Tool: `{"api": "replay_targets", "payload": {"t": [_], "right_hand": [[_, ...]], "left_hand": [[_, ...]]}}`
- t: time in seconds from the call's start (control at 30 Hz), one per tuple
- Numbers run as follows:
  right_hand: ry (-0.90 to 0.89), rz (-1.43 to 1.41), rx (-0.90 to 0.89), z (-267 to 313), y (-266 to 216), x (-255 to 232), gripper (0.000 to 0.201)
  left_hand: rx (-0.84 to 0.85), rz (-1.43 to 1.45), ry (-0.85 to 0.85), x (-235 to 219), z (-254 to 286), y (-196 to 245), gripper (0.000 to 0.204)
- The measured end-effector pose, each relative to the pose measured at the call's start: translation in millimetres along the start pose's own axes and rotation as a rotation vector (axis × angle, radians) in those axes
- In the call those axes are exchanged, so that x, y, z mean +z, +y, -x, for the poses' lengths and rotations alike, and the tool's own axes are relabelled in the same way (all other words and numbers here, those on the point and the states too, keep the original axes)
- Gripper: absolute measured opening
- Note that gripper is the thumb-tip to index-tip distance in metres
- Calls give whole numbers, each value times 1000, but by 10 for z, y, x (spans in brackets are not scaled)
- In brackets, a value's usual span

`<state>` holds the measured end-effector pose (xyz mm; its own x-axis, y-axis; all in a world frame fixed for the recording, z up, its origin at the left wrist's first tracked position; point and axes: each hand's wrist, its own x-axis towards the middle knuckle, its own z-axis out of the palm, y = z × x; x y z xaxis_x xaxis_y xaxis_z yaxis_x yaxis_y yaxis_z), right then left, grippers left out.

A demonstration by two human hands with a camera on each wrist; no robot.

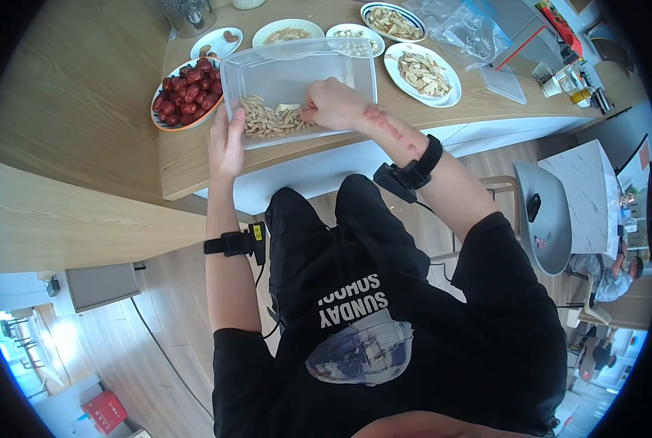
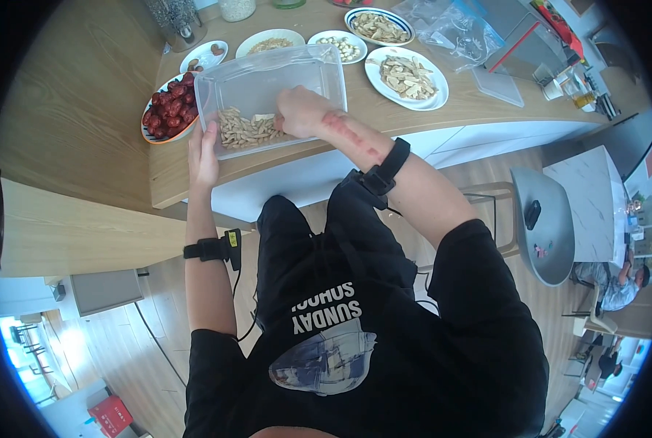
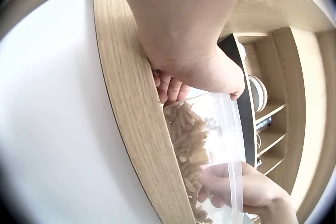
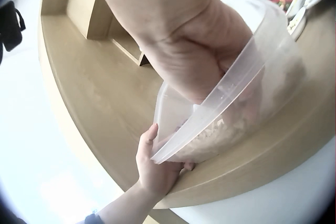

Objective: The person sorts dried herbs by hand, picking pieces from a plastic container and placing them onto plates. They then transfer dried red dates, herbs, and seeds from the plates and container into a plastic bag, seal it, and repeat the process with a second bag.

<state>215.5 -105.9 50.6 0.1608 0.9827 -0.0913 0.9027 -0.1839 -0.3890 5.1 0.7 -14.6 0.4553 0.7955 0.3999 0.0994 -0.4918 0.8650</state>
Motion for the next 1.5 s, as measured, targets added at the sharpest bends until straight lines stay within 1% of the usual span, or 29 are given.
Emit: {"api": "replay_targets", "payload": {"t": [0.07, 0.13, 0.17, 0.23, 0.27, 0.33, 0.47, 0.57, 0.63, 0.7, 0.77, 0.83, 0.87, 0.93, 0.97, 1.03, 1.07, 1.13, 1.17, 1.23, 1.3, 1.37, 1.4, 1.47, 1.5], "right_hand": [[-5, 5, 17, 8, -3, 21, 25], [53, 35, 13, -6, 20, 71, 25], [52, 35, 12, -21, 51, 67, 25], [66, -39, -26, -29, 63, -1, 24], [64, -39, -27, -37, 58, -18, 24], [204, -129, -169, -33, 25, -67, 20], [202, -98, -198, -113, -64, 43, 17], [195, -16, -208, -181, -71, 207, 15], [129, 56, -171, -180, -67, 244, 13], [143, 56, -186, -194, -29, 247, 13], [159, 59, -198, -197, 34, 234, 12], [159, -38, -218, -179, 40, 175, 14], [161, -36, -215, -162, 39, 156, 14], [244, -114, -205, -102, 3, 107, 17], [248, -111, -202, -68, -1, 66, 17], [250, -269, -220, 38, -44, -104, 22], [252, -266, -219, 65, -24, -159, 22], [339, -329, -282, 134, 45, -274, 26], [339, -328, -282, 183, 96, -350, 26], [457, -500, -361, 316, 199, -553, 25], [487, -553, -148, 482, 358, -784, 24], [525, -677, -47, 509, 760, -917, 24], [531, -670, -44, 517, 936, -942, 24], [569, -1421, 254, 513, 1289, -929, 25], [574, -1417, 251, 532, 1510, -913, 25]], "left_hand": [[3, 6, -4, 1, -3, -5, 55], [6, 13, -6, -1, -6, 7, 56], [-12, -3, -12, -8, -2, 10, 56], [-32, -21, -16, -23, 1, 38, 56], [-17, -2, -13, -22, 1, 53, 56], [0, 18, -15, -5, 4, 49, 56], [0, 28, -3, 16, -3, 14, 54], [-3, 11, -10, -15, -6, 16, 54], [6, 17, -23, -17, -3, 36, 54], [-22, 20, -18, -15, 7, 48, 54], [-10, 23, -17, -3, -4, 45, 54], [0, 24, -11, -2, -11, 27, 54], [9, 21, -8, -3, -12, 17, 55], [22, 19, -8, -6, -9, 21, 55], [20, 20, -8, -4, -7, 24, 56], [21, 24, -9, -9, -4, 30, 56], [-5, 20, -19, -19, -1, 32, 56], [-30, 18, -31, -12, -14, 34, 56], [-21, 11, -34, -14, -19, 30, 56], [-21, 0, -26, -23, -7, 14, 56], [46, -40, 16, -6, -3, -4, 56], [24, -34, 11, -24, 6, 35, 56], [5, -27, -1, -11, 6, 58, 56], [-6, -17, -14, -10, 4, 58, 56], [-23, -17, -24, -16, 1, 54, 56]]}}
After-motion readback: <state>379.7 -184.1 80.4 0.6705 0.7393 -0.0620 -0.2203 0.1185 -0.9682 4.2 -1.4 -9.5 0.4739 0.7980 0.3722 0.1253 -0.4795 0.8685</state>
